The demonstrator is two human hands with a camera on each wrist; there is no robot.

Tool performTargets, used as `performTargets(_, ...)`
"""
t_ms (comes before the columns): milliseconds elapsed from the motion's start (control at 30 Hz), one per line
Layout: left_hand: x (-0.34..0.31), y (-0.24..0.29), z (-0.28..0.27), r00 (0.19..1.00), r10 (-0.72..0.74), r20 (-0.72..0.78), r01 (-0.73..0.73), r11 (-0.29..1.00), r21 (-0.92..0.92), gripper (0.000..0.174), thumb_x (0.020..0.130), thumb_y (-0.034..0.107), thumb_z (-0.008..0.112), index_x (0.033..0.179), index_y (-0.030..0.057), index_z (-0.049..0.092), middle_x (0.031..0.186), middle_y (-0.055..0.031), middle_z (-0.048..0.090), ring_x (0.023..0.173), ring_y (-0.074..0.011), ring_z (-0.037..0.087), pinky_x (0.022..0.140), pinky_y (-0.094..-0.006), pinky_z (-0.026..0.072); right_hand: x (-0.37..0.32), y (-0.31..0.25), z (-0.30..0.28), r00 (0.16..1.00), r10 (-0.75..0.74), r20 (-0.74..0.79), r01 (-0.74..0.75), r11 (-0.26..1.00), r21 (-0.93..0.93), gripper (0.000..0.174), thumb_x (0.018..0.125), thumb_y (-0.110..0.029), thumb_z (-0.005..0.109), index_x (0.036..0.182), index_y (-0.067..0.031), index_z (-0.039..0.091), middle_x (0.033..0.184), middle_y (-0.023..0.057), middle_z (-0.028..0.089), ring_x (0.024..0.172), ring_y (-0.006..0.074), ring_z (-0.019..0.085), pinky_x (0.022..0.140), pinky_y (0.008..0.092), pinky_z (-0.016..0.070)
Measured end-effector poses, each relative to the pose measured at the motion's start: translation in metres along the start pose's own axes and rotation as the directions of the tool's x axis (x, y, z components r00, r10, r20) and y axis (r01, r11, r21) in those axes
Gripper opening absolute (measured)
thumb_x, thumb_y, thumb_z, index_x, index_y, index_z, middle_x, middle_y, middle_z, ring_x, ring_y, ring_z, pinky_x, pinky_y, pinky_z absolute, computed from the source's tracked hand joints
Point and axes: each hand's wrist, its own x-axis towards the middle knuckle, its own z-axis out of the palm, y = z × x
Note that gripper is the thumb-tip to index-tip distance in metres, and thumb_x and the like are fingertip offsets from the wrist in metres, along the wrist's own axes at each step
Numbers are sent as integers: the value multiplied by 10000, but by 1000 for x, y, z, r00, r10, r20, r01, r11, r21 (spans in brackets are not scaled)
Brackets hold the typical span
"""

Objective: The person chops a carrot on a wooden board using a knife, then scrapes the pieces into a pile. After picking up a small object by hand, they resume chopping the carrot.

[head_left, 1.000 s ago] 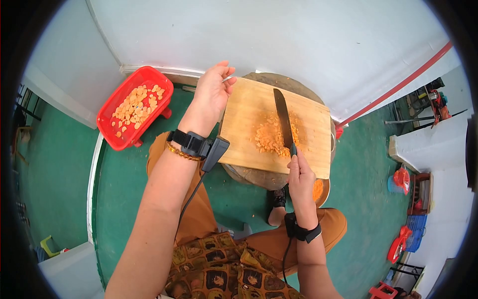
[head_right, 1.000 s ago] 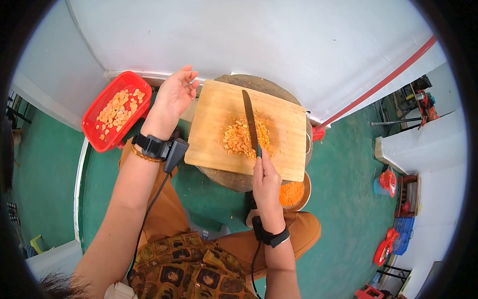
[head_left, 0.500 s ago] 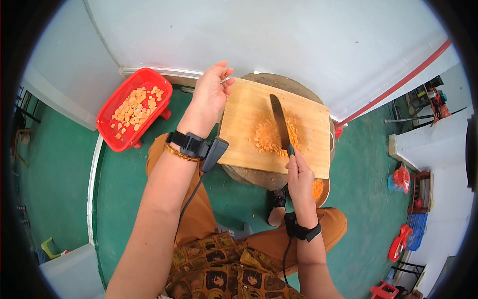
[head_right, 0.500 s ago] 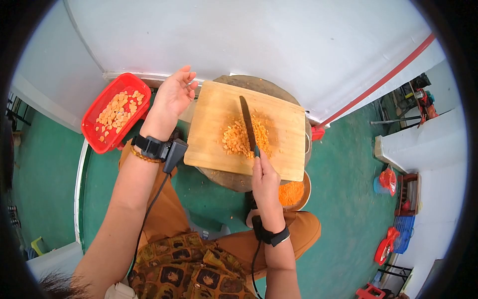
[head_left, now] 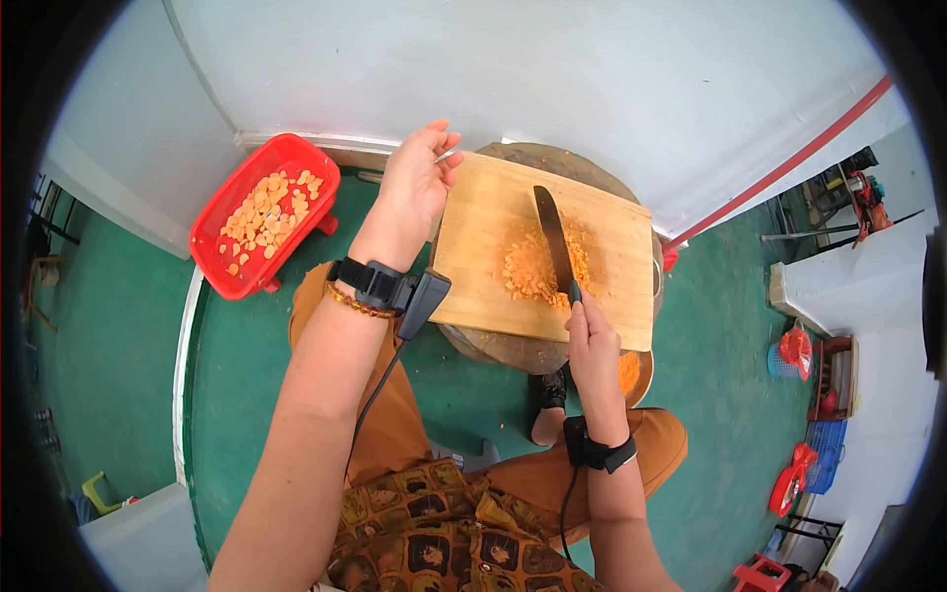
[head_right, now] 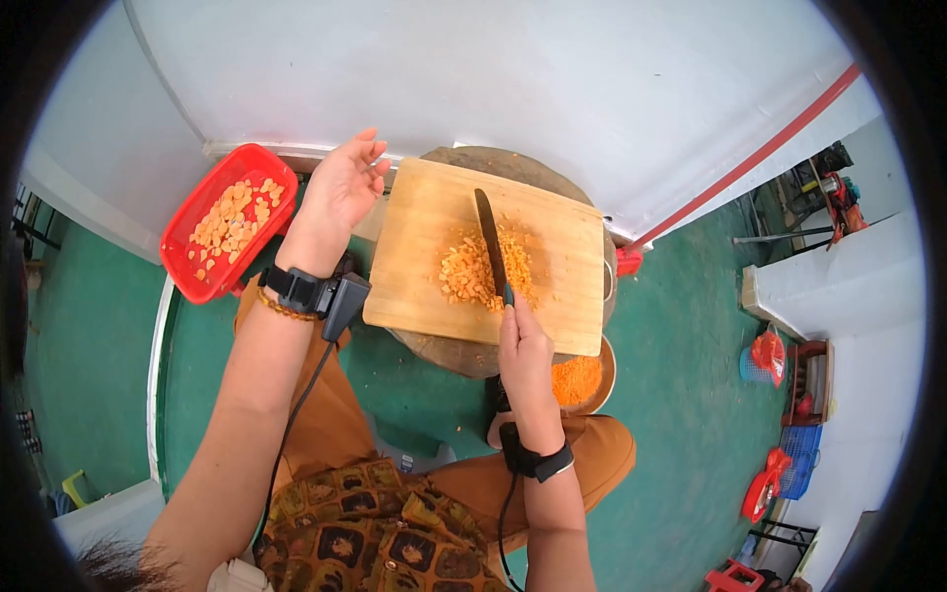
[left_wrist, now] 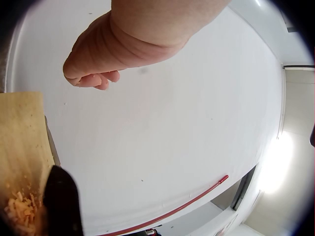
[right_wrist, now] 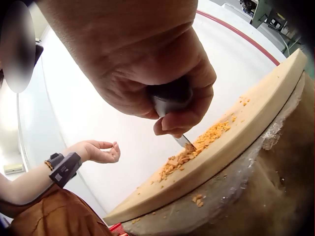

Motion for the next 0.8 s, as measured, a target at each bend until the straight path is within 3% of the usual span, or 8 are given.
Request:
performTargets(133,2,0,-3,1000,-2,20,3,1000,-19,417,926,110,615,1336,96,539,1060,-41,616,882,-169,583,721,-275,428,-2,4,3,996,-63,-65,64,998,12,350,1032,-153,534,1330,19,597,686,104,526,619,118,511,576,293,449)
performTargets(333,-1,3,-1,1000,3,12,-3,1000,-6,411,925,112,621,1329,87,543,1060,-43,618,883,-170,583,724,-276,428,0,3,-1,1000,3,-5,-3,1000,-14,346,1033,-149,535,1332,13,598,687,107,538,616,125,509,576,295,446)
performTargets(433,0,-1,-3,1000,6,16,-6,1000,-13,406,927,115,623,1325,84,546,1060,-43,618,883,-170,584,726,-276,428,-3,2,3,993,-93,-80,93,996,1,345,1033,-148,536,1332,12,597,681,103,535,615,124,506,573,294,443)
performTargets(533,-3,0,-1,1000,4,4,-3,1000,-11,405,927,116,623,1324,83,549,1059,-44,619,883,-172,585,729,-277,428,-2,-3,-1,1000,-10,11,10,999,-49,343,1033,-146,536,1330,15,597,686,106,540,625,122,506,581,290,448)
performTargets(633,0,2,0,1000,2,2,-2,1000,-15,406,926,116,623,1324,83,549,1057,-43,620,884,-173,586,733,-279,429,-2,0,-1,1000,20,-7,-20,1000,6,343,1035,-145,532,1329,18,595,697,112,549,636,125,510,594,286,454)
performTargets(733,1,0,-3,1000,3,13,-3,1000,-14,403,926,117,621,1322,83,551,1056,-42,621,887,-174,588,737,-280,429,-4,0,2,997,-52,-51,53,998,13,345,1035,-141,529,1332,21,592,705,114,550,642,127,510,603,284,456)
performTargets(800,0,0,-2,1000,4,14,-3,1000,-12,405,925,116,621,1323,83,552,1054,-41,621,888,-174,590,738,-280,429,-3,-5,0,1000,-16,4,16,1000,-12,346,1034,-139,530,1333,24,591,707,115,551,641,128,512,604,286,458)
